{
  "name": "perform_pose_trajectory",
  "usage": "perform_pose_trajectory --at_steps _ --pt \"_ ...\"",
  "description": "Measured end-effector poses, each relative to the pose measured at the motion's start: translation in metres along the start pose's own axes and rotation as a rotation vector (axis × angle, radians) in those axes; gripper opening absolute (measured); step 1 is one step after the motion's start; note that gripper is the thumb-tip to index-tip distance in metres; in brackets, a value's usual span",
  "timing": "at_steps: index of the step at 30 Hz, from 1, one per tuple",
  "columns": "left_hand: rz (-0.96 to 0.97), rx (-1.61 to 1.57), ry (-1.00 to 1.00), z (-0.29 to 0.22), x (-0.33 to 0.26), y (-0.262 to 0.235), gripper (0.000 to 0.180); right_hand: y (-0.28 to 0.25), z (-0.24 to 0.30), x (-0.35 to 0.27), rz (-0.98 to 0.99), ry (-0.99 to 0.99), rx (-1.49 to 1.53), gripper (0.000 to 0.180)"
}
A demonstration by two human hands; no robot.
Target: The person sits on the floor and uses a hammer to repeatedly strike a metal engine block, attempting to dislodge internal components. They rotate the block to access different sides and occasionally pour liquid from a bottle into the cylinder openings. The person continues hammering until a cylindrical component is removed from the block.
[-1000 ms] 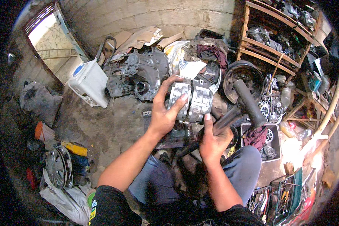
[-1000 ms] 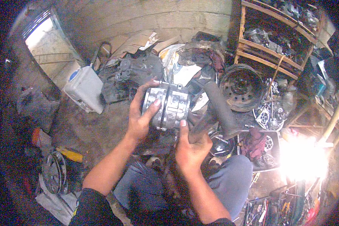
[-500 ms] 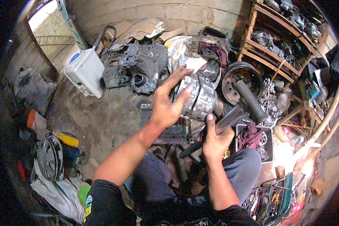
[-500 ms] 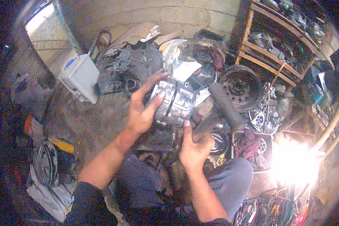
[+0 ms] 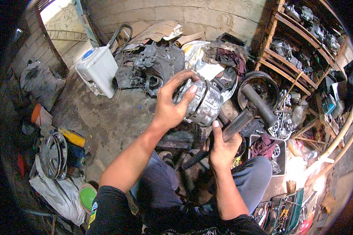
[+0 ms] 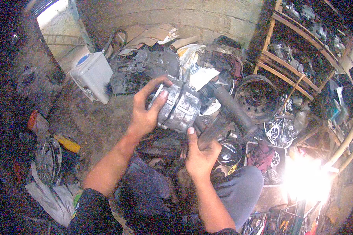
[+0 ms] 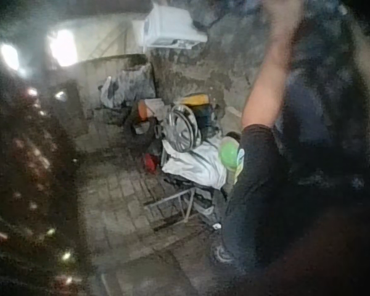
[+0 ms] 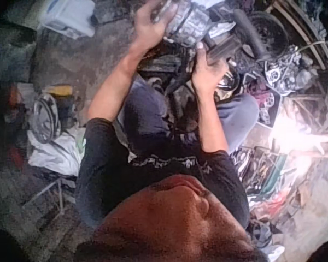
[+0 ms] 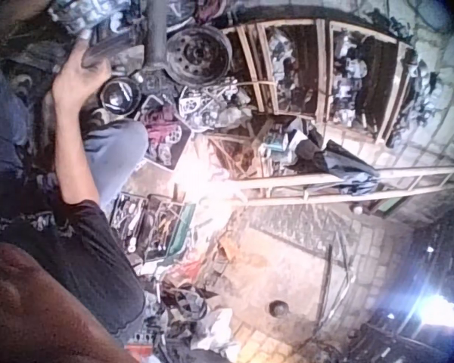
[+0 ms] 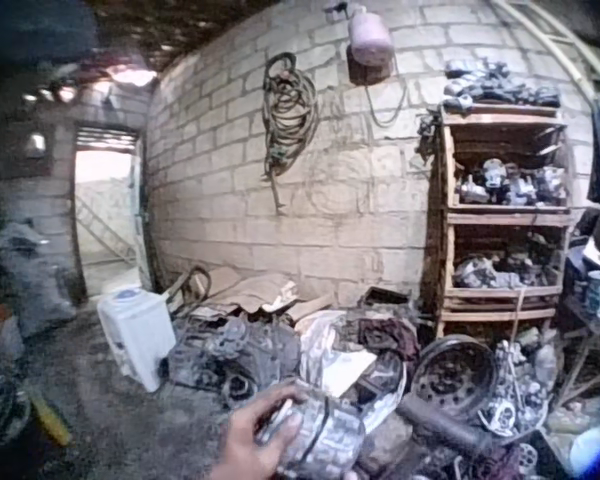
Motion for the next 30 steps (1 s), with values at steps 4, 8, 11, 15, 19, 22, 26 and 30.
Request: perform_pose_trajectory --at_steps 4,8,11,15,19,22,26,30 --pt "-0.025 0.075 0.058 0.005 -0.002 -0.01 0.024 -0.003 0.002 0.004 0.044 -0.025 -0.198 0.024" --pt "-0.018 0.199 0.056 0.004 -0.007 -0.01 0.025 -0.007 0.001 0.007 0.082 -0.035 -0.445 0.027" --pt "-0.008 0.241 0.045 0.007 -0.012 -0.008 0.026 -0.01 -0.002 0.004 0.085 0.073 -0.483 0.026" --pt "-0.008 0.332 0.037 0.021 -0.017 -0.014 0.026 -0.025 -0.016 -0.006 0.183 -0.083 -0.338 0.049" --pt "0.021 0.427 -0.037 0.042 -0.023 -0.024 0.028 -0.043 -0.032 -0.024 0.252 -0.027 -0.605 0.047" --pt "0.05 0.47 -0.091 0.053 -0.026 -0.026 0.029 -0.043 -0.037 -0.039 0.323 0.031 -0.604 0.041" --pt "0.078 0.508 -0.135 0.068 -0.027 -0.025 0.032 -0.045 -0.051 -0.049 0.302 -0.119 -0.636 0.033" --pt "0.138 0.496 -0.179 0.078 -0.034 -0.018 0.034 -0.045 -0.057 -0.045 0.28 -0.054 -0.598 0.031"
Point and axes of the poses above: each hand's wrist, its own x-axis towards the middle knuckle, its own y-axis out of the palm, z = x × y, the point moved 3 cm from there along x, towards the middle knuckle, and after that the axes turned 8 degrees about z, right-handed, at the moved point
